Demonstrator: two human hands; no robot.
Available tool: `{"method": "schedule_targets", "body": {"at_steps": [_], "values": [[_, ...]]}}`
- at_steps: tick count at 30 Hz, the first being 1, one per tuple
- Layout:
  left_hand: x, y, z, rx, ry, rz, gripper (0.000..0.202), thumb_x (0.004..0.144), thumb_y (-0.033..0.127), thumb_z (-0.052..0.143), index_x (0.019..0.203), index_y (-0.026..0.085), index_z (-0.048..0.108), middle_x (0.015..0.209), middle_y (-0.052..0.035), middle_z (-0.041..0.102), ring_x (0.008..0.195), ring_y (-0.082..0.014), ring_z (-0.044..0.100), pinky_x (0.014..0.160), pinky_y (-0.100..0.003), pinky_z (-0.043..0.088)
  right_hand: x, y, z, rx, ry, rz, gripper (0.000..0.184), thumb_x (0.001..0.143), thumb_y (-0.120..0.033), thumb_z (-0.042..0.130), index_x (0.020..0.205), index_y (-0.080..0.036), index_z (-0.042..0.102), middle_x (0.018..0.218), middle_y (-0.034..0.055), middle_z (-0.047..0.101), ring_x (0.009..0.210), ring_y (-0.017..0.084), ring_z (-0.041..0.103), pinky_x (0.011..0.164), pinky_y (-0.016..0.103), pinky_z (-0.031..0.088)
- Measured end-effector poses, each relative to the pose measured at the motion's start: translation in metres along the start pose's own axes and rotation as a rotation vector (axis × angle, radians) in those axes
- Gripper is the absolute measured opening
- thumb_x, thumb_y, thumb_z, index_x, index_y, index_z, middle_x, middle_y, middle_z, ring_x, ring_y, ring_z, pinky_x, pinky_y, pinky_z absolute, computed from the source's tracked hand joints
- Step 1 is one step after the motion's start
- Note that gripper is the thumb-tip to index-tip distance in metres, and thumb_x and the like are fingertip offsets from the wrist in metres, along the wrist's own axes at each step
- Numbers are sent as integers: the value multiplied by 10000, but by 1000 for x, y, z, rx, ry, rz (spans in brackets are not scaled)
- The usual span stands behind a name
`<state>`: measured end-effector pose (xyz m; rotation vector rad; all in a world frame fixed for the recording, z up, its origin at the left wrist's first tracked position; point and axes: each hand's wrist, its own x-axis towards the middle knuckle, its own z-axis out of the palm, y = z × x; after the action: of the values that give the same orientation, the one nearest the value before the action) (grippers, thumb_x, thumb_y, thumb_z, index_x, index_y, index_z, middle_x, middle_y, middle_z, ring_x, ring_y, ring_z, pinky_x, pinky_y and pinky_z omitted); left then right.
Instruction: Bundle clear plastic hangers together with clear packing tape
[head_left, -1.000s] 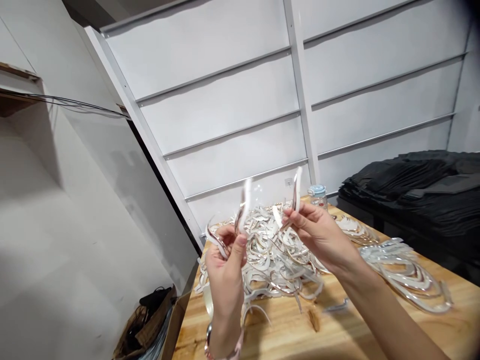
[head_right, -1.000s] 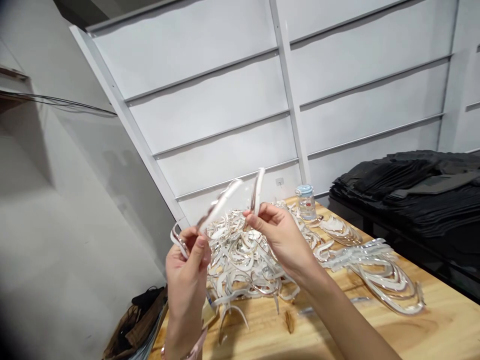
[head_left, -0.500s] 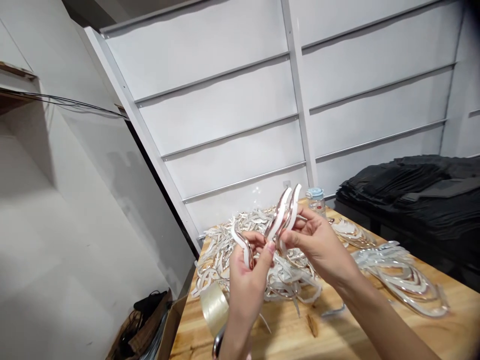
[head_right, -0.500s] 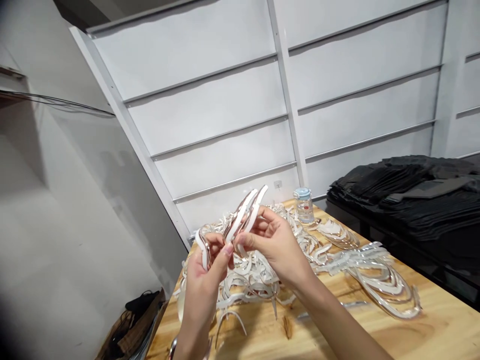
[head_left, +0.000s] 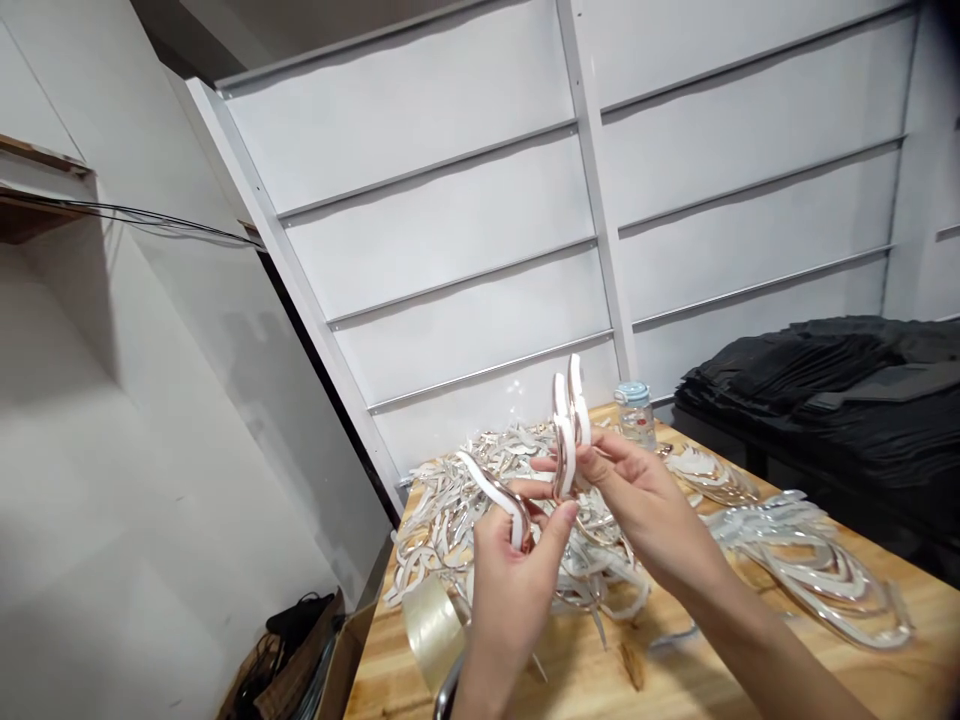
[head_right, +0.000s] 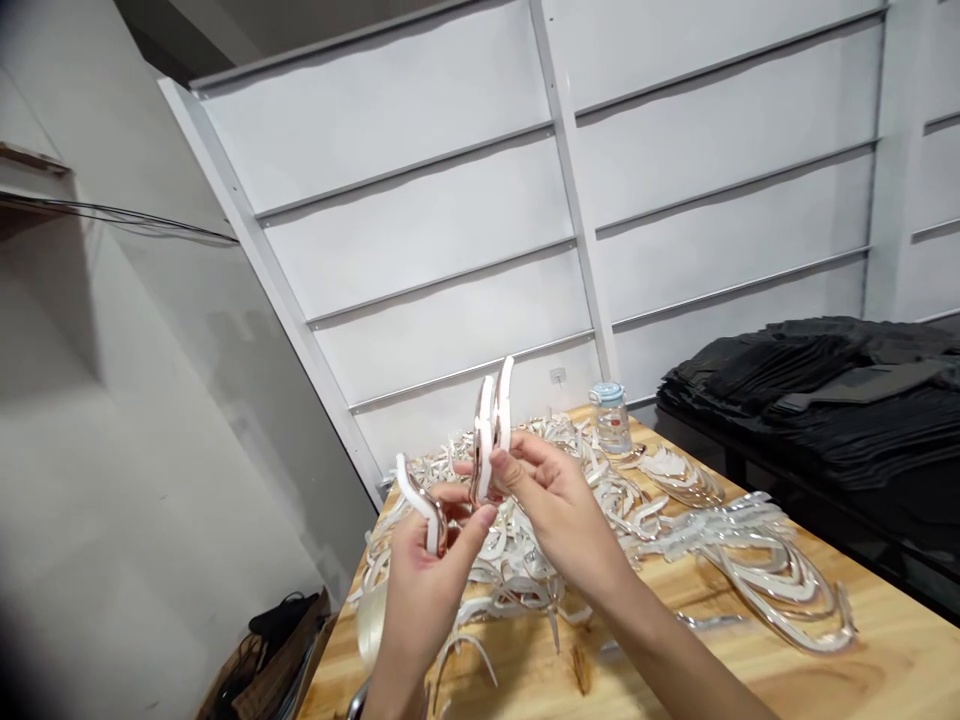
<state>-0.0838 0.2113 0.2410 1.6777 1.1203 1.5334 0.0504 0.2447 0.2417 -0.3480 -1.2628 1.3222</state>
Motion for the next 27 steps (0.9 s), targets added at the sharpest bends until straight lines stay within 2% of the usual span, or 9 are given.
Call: {"method": "schedule_targets", "body": {"at_steps": [3, 6, 9, 14, 17, 19, 21, 24, 27], "values": [[3, -1, 0, -58, 15, 13, 190, 800, 335, 690, 779, 156, 631, 662, 18, 565, 535, -71, 410, 503, -192, 335, -1, -3, 2, -5, -108, 36, 270, 888, -387, 630, 1133, -275, 655, 1057, 49, 741, 918, 177, 688, 877, 331, 532], [4, -2, -3, -90, 6, -1, 224, 785, 362, 706, 766, 153, 628, 609, 32, 515, 509, -67, 381, 476, -190, 314, -3, -7, 1, -103, -176, 43, 269, 863, -324, 675, 1126, -271, 693, 1069, 44, 743, 990, 183, 676, 948, 327, 500], [4, -2, -4, -92, -18, -26, 223, 783, 373, 709, 789, 158, 648, 559, 47, 468, 499, -73, 385, 476, -191, 314, -5, -10, -1, -185, -118, 33, 231, 844, -321, 695, 1067, -270, 729, 997, 30, 761, 948, 188, 691, 900, 309, 523], [4, -7, -5, -4, 39, -10, 296, 732, 437, 756, 827, 177, 652, 708, 12, 600, 559, -86, 442, 535, -209, 349, -8, -13, -3, -245, -3, 12, 188, 812, -379, 721, 945, -250, 752, 849, 18, 767, 858, 187, 711, 774, 266, 563], [3, -7, -12, 26, 101, 29, 444, 837, 593, 566, 686, 176, 574, 608, 13, 554, 510, -96, 403, 508, -227, 315, -6, -14, -6, -301, 76, -14, 195, 801, -407, 724, 891, -236, 752, 821, 26, 765, 822, 183, 711, 739, 259, 574], [2, -6, -17, 34, 50, 14, 591, 926, 617, 337, 541, 189, 466, 499, 9, 480, 467, -107, 384, 498, -244, 306, -4, -14, -9, -320, 112, -36, 203, 799, -418, 722, 865, -229, 750, 821, 32, 764, 811, 183, 708, 741, 266, 585], [1, -4, -21, 73, -38, -34, 637, 951, 600, 256, 471, 203, 390, 439, 9, 428, 446, -115, 394, 502, -253, 313, -3, -14, -10, -320, 114, -45, 207, 800, -423, 719, 860, -227, 746, 821, 36, 761, 804, 185, 710, 759, 281, 592], [0, -2, -22, 341, -143, -52, 630, 944, 578, 336, 455, 193, 440, 433, 19, 408, 450, -114, 399, 506, -255, 290, -7, -14, -11, -308, 121, -83, 187, 808, -402, 715, 891, -236, 736, 884, 42, 761, 839, 201, 713, 801, 316, 591], [-7, -2, -20, 653, -391, -28, 559, 880, 555, 517, 460, 187, 542, 411, 37, 416, 418, -103, 356, 479, -269, 219, -12, -16, -10, -395, 98, -148, 179, 844, -381, 679, 954, -248, 724, 961, 47, 751, 898, 219, 700, 794, 327, 575]]}}
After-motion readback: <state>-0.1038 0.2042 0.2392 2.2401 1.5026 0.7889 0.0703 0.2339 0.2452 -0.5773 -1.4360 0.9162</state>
